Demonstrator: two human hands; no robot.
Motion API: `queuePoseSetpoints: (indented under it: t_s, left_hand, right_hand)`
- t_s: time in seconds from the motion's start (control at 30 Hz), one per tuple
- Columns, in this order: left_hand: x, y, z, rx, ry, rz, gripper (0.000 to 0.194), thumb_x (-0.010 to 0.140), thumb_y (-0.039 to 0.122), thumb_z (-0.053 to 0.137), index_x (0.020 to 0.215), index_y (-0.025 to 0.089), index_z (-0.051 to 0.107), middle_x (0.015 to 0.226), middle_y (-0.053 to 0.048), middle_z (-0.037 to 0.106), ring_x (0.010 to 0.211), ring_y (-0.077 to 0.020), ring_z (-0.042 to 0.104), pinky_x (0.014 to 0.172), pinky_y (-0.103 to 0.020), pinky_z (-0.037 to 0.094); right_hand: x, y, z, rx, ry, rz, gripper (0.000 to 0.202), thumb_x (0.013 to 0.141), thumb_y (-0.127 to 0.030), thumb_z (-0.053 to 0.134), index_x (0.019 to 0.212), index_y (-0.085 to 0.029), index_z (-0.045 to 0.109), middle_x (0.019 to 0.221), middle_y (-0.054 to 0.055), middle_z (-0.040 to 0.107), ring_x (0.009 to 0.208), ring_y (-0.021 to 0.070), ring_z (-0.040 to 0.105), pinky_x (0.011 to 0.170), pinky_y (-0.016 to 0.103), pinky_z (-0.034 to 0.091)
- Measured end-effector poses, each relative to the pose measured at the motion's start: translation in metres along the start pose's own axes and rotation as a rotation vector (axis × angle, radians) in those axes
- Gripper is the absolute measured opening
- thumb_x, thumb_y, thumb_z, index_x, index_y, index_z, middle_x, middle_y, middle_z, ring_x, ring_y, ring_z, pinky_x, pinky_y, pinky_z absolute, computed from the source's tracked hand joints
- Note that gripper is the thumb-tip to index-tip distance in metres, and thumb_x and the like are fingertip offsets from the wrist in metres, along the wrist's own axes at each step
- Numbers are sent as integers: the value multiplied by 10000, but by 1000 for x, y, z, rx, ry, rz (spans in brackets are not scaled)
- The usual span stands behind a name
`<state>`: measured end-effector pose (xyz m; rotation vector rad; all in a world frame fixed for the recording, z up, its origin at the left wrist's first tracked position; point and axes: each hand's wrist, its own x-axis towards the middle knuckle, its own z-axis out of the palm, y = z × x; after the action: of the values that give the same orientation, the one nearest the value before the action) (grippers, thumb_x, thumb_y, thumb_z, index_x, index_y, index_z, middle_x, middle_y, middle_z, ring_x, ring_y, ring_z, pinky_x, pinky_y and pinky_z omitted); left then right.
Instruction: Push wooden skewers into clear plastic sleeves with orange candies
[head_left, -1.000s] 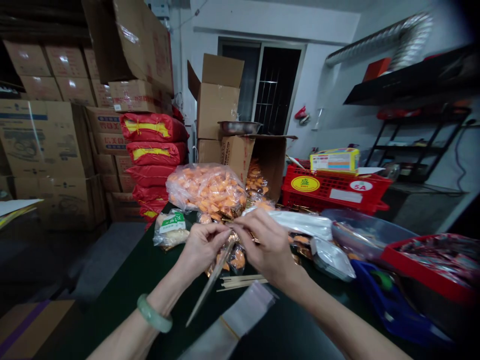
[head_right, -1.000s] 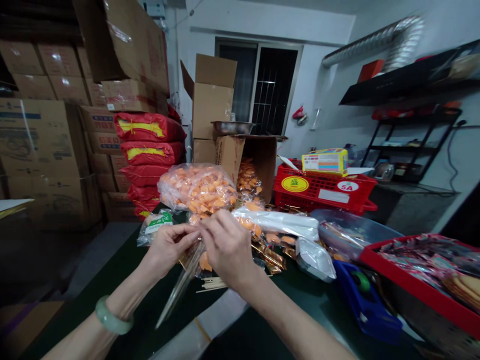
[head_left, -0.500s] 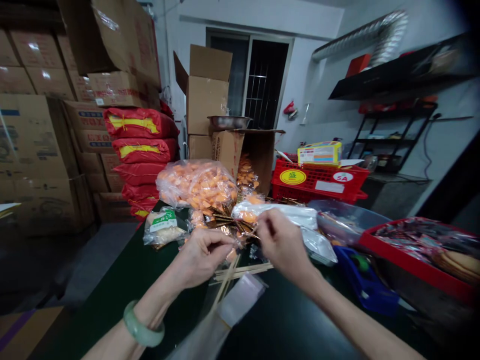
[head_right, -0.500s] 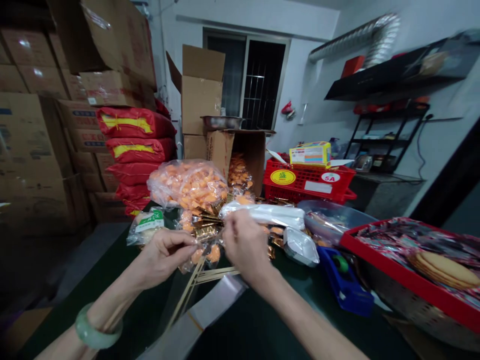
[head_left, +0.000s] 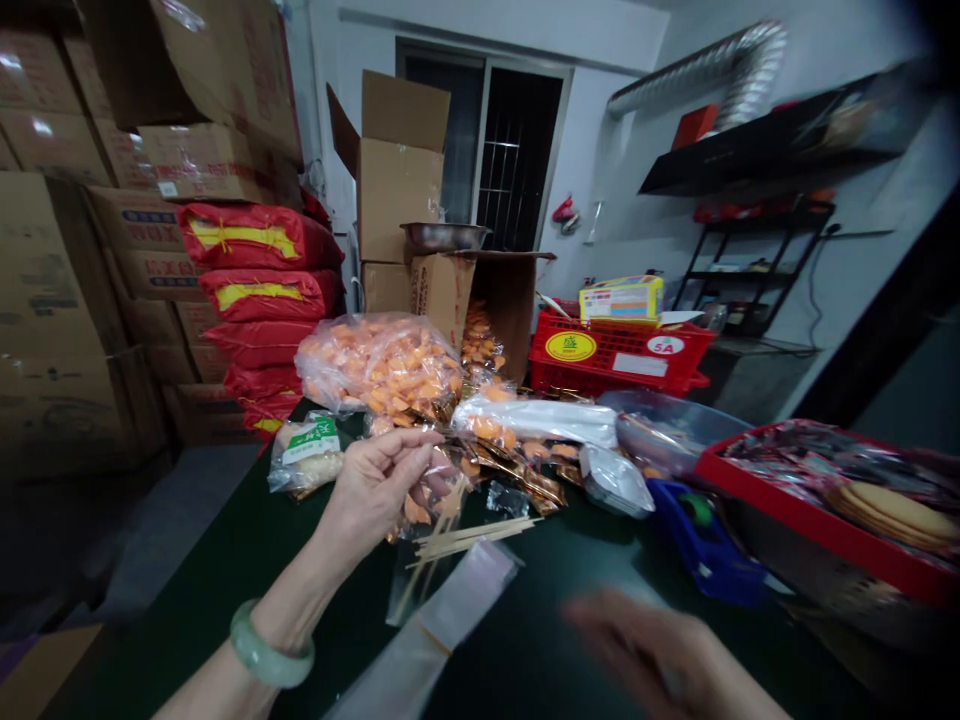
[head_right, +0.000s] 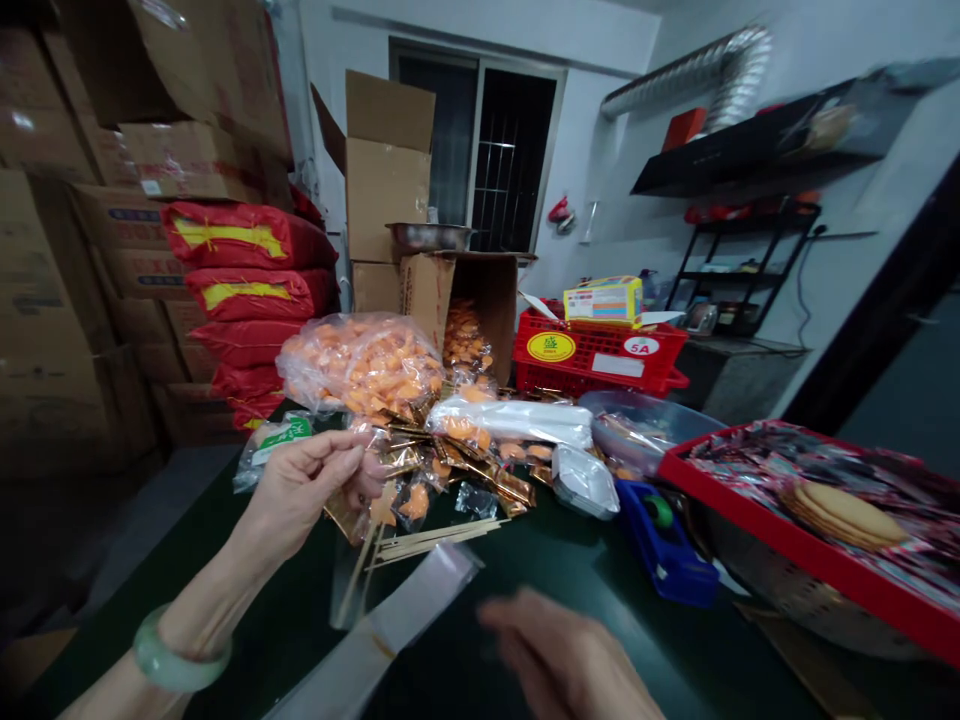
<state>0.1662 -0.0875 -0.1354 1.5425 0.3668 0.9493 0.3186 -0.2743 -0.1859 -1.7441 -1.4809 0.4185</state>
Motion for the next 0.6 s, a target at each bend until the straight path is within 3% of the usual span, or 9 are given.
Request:
queuePoseSetpoints:
  t_s: [0.13,0.27,0.33,0.47,0.6]
  left_hand:
    - [-6,-1,15,16,-48,-10,216,733,281,602,864,111,627,672,-46,670,507,-104,583,445,-177,443]
    - [-11,3,24,49,-79,4,168,745,258,580,818,117,635,660,-31,661,507,-82,546,484,-175,439]
    - [-13,3,25,59,-74,-5,174,745,257,582,837,121,638,681,-31,660,528,-82,540,501,-177,438]
    - [-16,-4,20,57,-111,-23,171,668,220,669,805,119,659,666,-19,636,548,-79,530,505,-168,420]
    - [-17,-12,11,-27,-154,-60,175,656,269,693,758,128,670,566,-4,599,468,-79,511,442,-172,388]
  right_hand:
    - [38,-27,12,383,270,-28,390,671,-348,645,1026,-200,583,862,69,647,682,164,599,549,256,494]
    - [65,-36,30,610,349,-72,175,636,-311,674,730,-170,631,647,28,642,565,132,578,513,230,473]
    - [68,-36,35,641,407,-105,123,652,-286,658,638,-168,630,573,11,626,499,115,553,482,220,462]
    - [62,-35,37,637,499,-158,25,649,-204,665,637,-187,651,576,-6,632,511,109,563,480,195,463]
    - [62,-29,41,715,442,-221,67,680,-166,648,713,-217,676,631,-14,639,524,97,566,492,186,469]
